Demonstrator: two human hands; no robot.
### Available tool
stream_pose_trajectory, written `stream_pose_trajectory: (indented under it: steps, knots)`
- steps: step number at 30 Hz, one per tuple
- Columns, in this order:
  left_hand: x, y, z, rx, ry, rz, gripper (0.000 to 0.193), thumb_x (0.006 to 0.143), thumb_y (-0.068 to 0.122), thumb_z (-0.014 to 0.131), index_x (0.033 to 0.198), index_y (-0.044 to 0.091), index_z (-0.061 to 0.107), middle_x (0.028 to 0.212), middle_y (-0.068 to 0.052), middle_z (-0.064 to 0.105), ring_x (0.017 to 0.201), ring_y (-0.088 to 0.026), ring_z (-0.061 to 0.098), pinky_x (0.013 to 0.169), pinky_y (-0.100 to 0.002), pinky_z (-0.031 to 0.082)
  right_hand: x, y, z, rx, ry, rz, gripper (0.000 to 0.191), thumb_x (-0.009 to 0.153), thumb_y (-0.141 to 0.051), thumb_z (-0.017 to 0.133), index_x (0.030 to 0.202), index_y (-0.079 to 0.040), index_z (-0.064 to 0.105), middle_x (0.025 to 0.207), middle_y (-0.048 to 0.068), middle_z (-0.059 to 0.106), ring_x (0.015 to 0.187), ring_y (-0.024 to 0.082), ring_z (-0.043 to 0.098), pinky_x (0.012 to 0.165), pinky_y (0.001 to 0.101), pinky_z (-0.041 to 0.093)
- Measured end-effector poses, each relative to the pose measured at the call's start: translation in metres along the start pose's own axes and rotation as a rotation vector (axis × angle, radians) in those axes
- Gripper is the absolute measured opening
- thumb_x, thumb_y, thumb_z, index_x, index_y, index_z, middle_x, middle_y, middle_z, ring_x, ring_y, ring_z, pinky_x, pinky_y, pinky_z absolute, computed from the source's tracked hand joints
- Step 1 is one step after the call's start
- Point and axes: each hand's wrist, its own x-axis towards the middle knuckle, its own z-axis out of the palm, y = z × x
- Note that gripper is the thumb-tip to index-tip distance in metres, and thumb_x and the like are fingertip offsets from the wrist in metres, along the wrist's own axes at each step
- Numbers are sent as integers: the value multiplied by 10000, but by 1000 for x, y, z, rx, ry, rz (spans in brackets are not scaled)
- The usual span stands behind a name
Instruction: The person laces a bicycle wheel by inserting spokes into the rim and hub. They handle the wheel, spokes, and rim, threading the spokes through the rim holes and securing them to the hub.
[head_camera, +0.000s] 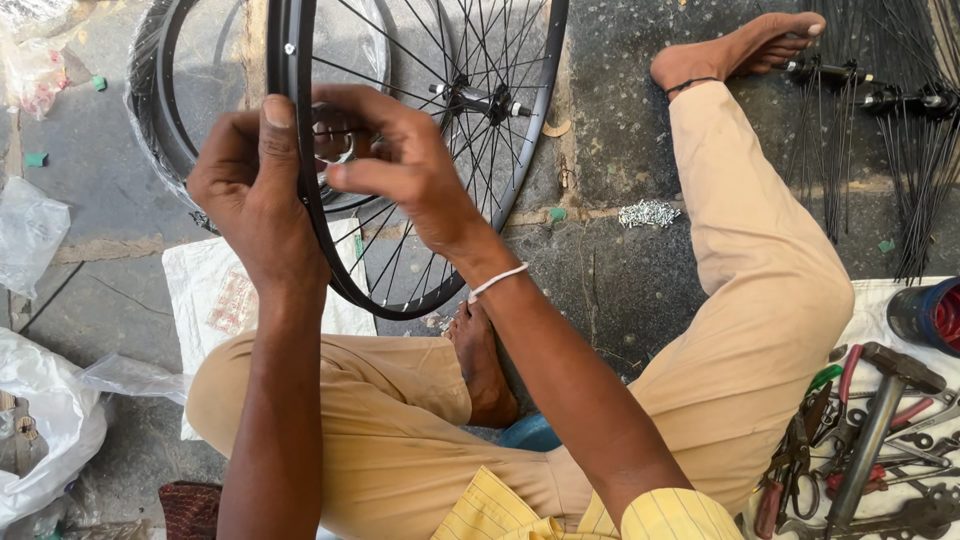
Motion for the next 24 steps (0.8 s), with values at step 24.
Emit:
stream_pose_trajectory:
  steps: [24]
  knots:
    - [4,10,1,-58,-93,-35,289,1130,260,721,1088,-26,729,846,-36,688,746,-77,611,688,-214,467,-15,3,7,-699,185,-314,232,1077,-261,606,1233,-90,596,1230,114,663,1127,202,702,902,335,638]
